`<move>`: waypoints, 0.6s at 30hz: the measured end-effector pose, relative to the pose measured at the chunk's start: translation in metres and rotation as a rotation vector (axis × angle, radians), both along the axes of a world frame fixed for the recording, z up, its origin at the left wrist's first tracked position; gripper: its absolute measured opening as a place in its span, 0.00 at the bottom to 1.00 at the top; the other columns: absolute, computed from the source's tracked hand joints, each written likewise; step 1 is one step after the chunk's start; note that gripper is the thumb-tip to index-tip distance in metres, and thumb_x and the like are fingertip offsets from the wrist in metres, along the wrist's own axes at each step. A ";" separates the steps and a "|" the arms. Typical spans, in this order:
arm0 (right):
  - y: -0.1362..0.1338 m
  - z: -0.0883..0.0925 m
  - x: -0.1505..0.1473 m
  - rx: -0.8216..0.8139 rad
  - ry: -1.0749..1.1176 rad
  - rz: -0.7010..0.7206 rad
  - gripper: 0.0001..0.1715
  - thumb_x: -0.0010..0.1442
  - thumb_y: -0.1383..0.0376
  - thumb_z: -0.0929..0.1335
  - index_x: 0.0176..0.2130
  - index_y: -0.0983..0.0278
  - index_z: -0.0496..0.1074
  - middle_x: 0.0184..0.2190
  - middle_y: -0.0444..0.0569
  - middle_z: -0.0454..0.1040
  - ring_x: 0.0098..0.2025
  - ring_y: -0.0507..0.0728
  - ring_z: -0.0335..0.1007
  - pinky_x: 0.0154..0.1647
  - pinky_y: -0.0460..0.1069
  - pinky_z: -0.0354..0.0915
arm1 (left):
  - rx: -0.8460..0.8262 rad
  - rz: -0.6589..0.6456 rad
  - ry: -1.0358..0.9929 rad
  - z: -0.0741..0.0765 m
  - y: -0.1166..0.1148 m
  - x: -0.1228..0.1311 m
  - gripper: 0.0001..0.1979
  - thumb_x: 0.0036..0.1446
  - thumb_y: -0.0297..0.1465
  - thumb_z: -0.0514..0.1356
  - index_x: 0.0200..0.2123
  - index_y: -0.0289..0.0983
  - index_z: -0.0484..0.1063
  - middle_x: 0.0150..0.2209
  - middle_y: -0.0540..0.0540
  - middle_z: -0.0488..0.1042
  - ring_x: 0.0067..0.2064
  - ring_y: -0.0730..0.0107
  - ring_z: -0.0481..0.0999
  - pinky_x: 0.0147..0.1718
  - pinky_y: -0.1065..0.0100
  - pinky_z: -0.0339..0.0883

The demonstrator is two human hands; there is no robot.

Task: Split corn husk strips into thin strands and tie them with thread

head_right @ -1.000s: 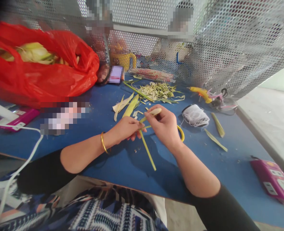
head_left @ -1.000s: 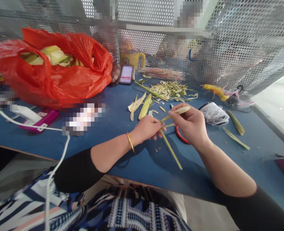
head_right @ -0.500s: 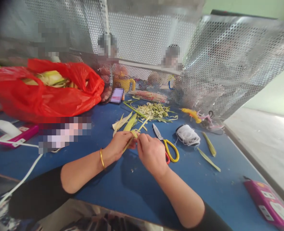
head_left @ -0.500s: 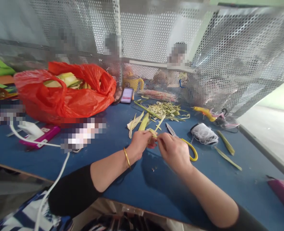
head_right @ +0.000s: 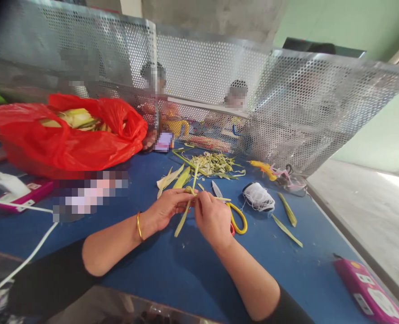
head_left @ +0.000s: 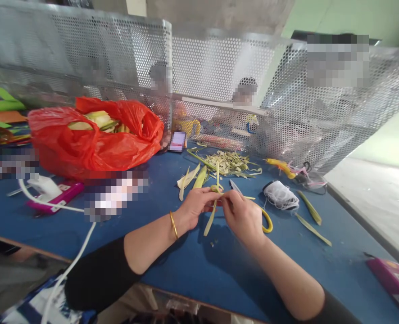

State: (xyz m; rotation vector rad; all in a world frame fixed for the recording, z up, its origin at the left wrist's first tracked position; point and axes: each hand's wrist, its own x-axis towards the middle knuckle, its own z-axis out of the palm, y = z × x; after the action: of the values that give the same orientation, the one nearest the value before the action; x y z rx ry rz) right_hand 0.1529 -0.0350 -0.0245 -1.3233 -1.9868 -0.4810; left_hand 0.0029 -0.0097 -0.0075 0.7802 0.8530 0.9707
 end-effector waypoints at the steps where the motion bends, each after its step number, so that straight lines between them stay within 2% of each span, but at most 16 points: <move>1: 0.000 0.000 0.000 -0.001 0.008 0.015 0.14 0.67 0.68 0.62 0.30 0.60 0.71 0.23 0.46 0.77 0.22 0.55 0.71 0.26 0.48 0.55 | 0.009 0.009 0.008 0.000 0.000 0.000 0.11 0.38 0.33 0.75 0.26 0.36 0.80 0.28 0.49 0.79 0.31 0.73 0.76 0.33 0.71 0.65; 6: 0.000 -0.001 -0.001 -0.068 0.061 0.077 0.14 0.69 0.67 0.62 0.31 0.59 0.70 0.26 0.46 0.80 0.26 0.55 0.75 0.30 0.47 0.59 | 0.033 0.057 0.050 -0.003 0.001 0.002 0.15 0.37 0.38 0.77 0.25 0.36 0.80 0.26 0.50 0.77 0.30 0.74 0.72 0.31 0.70 0.61; 10: 0.002 -0.002 0.000 -0.105 0.056 0.101 0.13 0.69 0.66 0.63 0.32 0.59 0.71 0.27 0.46 0.81 0.26 0.55 0.75 0.31 0.48 0.60 | -0.001 0.106 0.034 -0.005 0.002 0.003 0.15 0.37 0.37 0.78 0.25 0.36 0.80 0.25 0.51 0.76 0.28 0.76 0.69 0.30 0.71 0.59; 13: 0.002 -0.002 0.001 -0.094 0.030 0.106 0.14 0.69 0.66 0.62 0.32 0.60 0.70 0.26 0.47 0.80 0.25 0.55 0.74 0.31 0.48 0.60 | 0.006 0.089 0.025 -0.006 0.002 0.003 0.14 0.37 0.37 0.78 0.24 0.36 0.80 0.24 0.52 0.75 0.27 0.77 0.68 0.30 0.71 0.59; 18: 0.002 -0.005 -0.001 -0.231 0.220 0.060 0.07 0.67 0.63 0.64 0.35 0.58 0.68 0.25 0.43 0.79 0.26 0.56 0.76 0.27 0.46 0.61 | 0.026 0.081 0.041 -0.006 0.000 0.004 0.11 0.41 0.35 0.76 0.26 0.36 0.82 0.28 0.49 0.79 0.29 0.76 0.71 0.30 0.71 0.60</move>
State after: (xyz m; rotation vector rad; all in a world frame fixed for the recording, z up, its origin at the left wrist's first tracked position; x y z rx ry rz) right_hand 0.1520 -0.0329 -0.0296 -1.3850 -1.9329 -0.0728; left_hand 0.0069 -0.0097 -0.0134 0.7952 0.9150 1.0428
